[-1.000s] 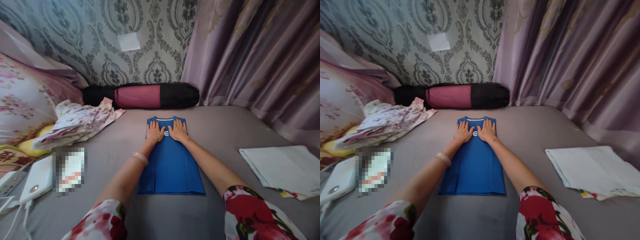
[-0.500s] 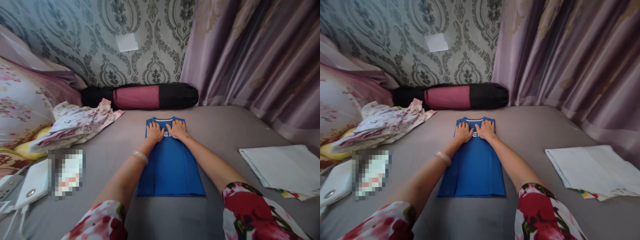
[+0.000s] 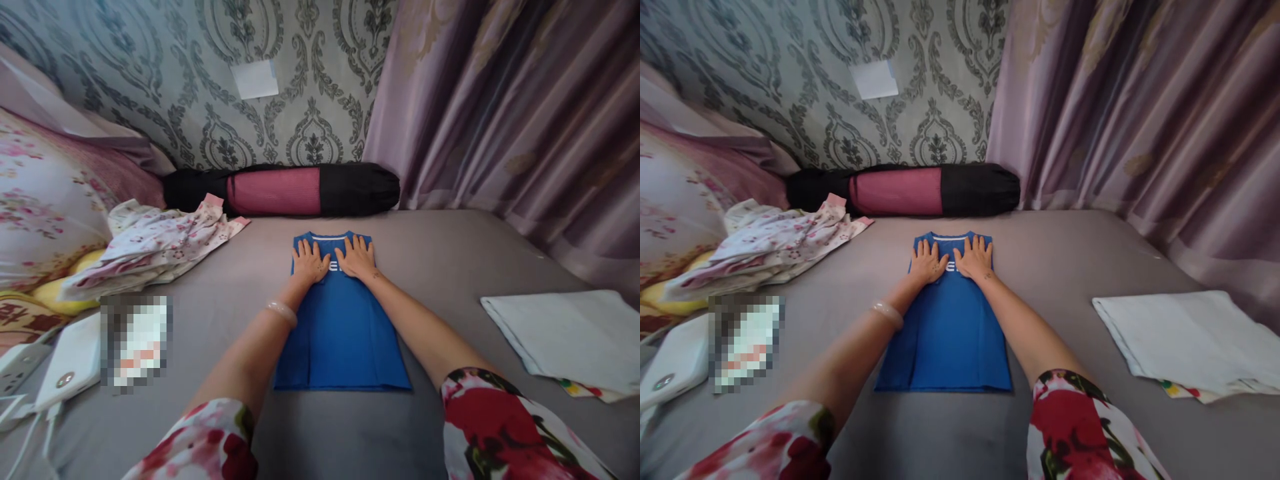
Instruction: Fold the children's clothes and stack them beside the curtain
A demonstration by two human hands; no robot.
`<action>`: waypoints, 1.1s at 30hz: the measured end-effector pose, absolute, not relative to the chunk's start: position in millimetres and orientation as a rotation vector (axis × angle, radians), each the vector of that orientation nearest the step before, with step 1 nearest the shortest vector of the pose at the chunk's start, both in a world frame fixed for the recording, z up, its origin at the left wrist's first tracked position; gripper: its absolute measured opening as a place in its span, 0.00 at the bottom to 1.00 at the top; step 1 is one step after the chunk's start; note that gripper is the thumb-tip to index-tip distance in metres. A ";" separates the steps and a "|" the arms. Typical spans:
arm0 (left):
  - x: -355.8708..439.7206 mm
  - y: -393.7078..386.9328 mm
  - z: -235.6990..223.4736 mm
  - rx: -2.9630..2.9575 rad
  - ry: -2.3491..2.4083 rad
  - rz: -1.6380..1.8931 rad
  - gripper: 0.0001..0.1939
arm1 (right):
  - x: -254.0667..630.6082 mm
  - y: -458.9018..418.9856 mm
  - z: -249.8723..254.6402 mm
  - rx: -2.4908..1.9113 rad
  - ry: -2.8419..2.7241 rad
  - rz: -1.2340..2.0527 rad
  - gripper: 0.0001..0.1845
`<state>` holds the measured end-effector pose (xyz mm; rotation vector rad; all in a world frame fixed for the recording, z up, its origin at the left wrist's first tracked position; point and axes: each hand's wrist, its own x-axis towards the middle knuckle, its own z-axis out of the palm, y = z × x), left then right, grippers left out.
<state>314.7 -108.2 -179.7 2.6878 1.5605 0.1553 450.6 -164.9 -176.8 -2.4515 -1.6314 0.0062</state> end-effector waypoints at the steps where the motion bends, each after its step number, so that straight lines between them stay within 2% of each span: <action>1: 314.4 -108.0 -180.5 2.692 1.556 0.158 0.38 | 450.5 -164.7 -177.0 -2.452 -1.630 0.003 0.36; 10: 306.9 -125.3 -162.5 2.722 1.579 0.486 0.34 | 451.0 -175.3 -164.3 -2.357 -1.596 0.037 0.32; 18: 277.2 -155.1 -166.0 2.702 1.497 0.294 0.36 | 430.7 -237.8 -158.6 -2.322 -1.766 0.151 0.35; 26: 276.3 -161.7 -180.0 2.671 1.461 0.244 0.36 | 420.5 -248.6 -172.8 -2.309 -1.827 0.055 0.34; 29: 276.5 -161.5 -177.5 2.658 1.464 0.282 0.35 | 420.8 -247.1 -172.7 -2.302 -1.819 0.056 0.34; 33: 270.8 -168.1 -172.6 2.667 1.482 0.501 0.33 | 422.1 -250.3 -164.4 -2.281 -1.785 0.148 0.33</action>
